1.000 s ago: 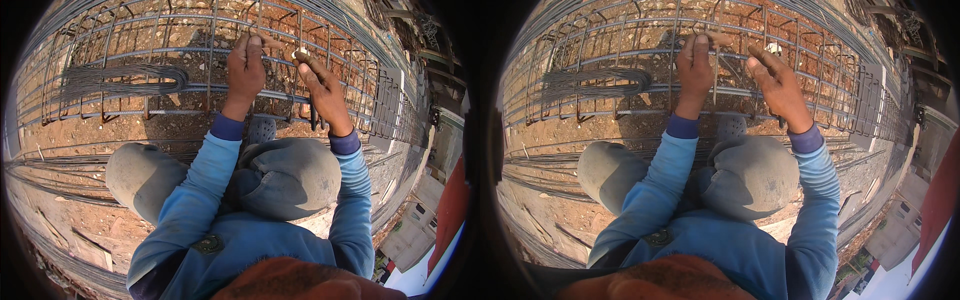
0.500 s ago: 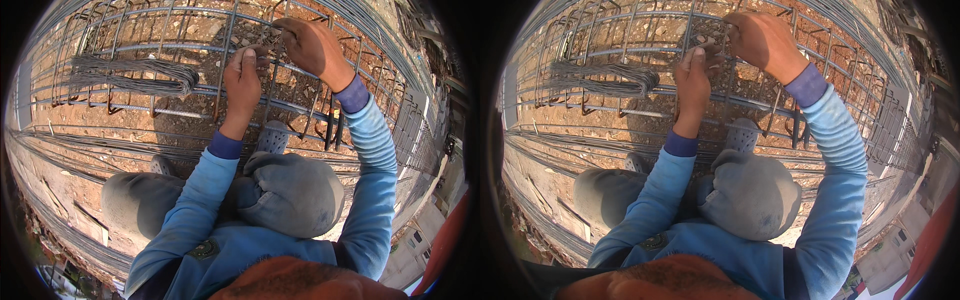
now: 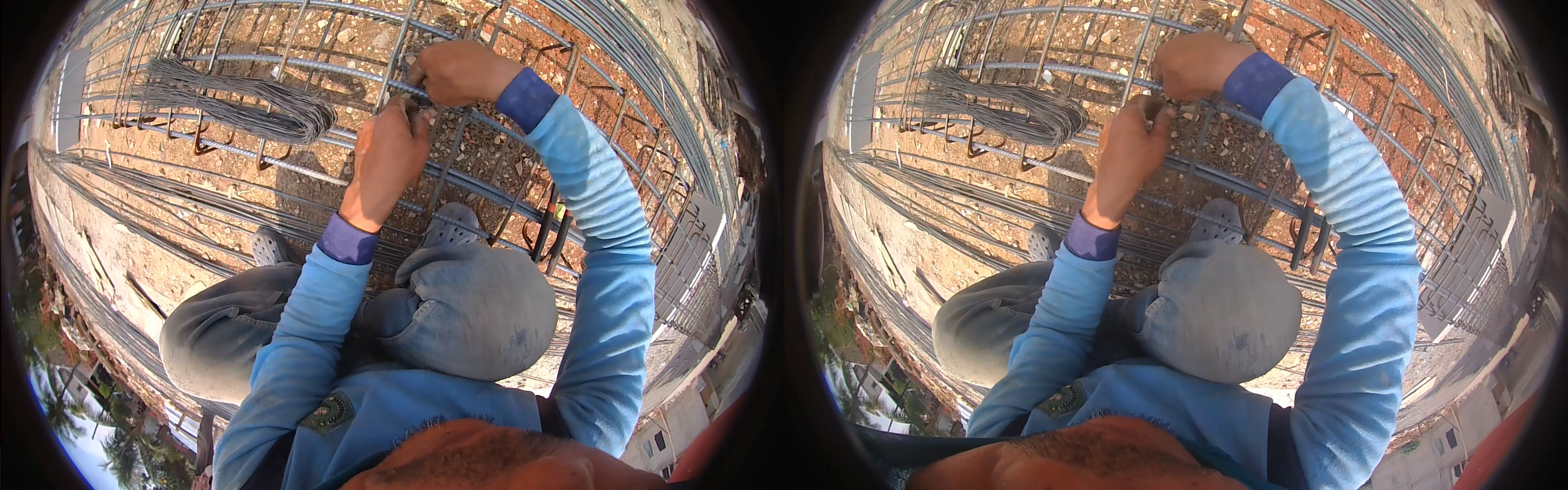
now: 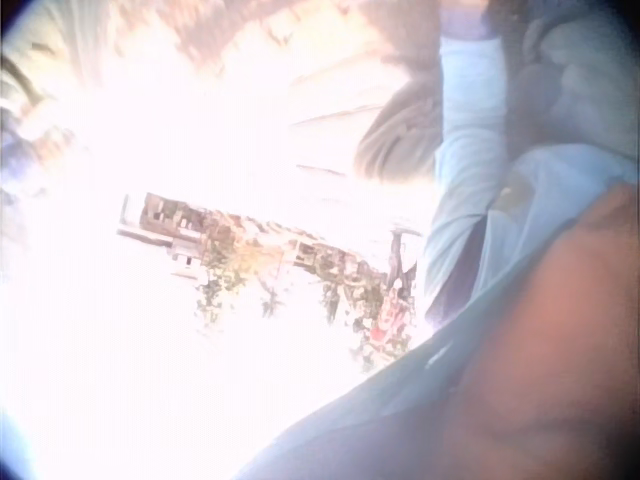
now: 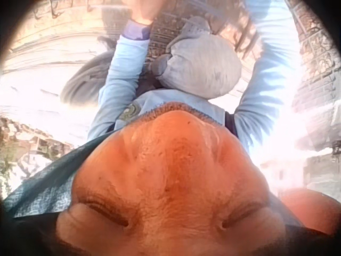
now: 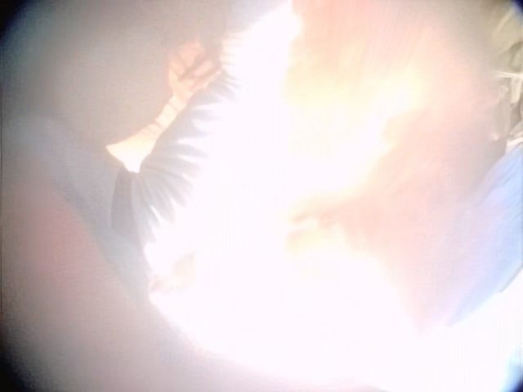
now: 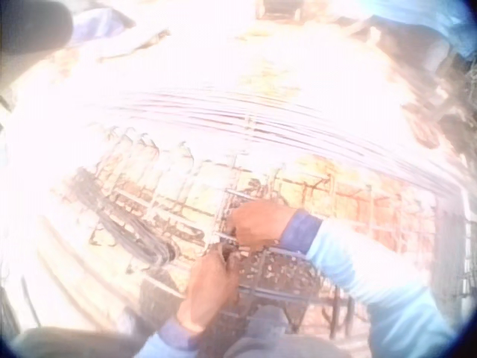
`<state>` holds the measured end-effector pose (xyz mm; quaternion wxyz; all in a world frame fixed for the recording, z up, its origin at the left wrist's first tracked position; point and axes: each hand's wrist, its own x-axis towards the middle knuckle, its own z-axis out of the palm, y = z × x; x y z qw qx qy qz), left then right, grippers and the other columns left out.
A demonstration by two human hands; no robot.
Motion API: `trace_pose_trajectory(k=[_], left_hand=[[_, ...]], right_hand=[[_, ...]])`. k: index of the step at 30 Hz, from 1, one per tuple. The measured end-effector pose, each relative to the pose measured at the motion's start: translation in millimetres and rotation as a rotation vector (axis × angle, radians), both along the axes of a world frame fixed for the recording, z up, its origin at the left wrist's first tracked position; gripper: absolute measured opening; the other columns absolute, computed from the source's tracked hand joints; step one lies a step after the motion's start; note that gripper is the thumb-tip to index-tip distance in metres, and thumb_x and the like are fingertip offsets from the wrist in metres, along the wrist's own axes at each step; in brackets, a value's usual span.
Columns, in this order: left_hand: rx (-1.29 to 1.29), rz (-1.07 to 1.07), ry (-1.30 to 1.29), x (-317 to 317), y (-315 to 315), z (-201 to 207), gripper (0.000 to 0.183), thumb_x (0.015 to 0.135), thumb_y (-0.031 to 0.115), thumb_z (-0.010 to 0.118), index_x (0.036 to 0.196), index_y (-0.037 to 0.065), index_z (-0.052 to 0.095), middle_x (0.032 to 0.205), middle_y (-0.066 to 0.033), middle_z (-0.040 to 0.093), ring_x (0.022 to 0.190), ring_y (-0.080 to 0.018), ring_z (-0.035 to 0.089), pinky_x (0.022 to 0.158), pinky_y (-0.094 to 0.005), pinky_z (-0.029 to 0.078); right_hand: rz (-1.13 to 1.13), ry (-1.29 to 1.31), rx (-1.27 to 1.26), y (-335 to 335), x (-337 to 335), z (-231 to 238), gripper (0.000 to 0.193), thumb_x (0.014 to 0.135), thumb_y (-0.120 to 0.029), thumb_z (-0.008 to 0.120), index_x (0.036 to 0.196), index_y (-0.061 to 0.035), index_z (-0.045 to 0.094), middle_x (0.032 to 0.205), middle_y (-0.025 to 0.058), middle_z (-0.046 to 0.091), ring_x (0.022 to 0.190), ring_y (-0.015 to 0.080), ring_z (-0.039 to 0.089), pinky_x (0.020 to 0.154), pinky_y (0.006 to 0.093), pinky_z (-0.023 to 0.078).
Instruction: The person secures reinforcement bars by hand and using a tool to twist and cut wire ties.
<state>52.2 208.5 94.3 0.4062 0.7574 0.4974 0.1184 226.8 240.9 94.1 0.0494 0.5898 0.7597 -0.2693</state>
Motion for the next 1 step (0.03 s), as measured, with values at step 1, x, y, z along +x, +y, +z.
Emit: trace_pose_trajectory(k=[1], left_hand=[[-0.001, 0.003, 0.001, 1.1, -0.1, -1.4, 0.027, 0.086, 0.022, 0.059, 0.098, -0.002, 0.061, 0.094, -0.0256, 0.065, 0.084, -0.0440, 0.063, 0.071, -0.0473, 0.050]], right_hand=[[0.028, 0.075, -0.042, 2.7, 1.4, 0.6, 0.029, 0.074, -0.014, 0.058, 0.099, -0.0098, 0.072, 0.084, 0.0209, 0.067, 0.081, 0.0308, 0.067, 0.071, 0.0421, 0.054]])
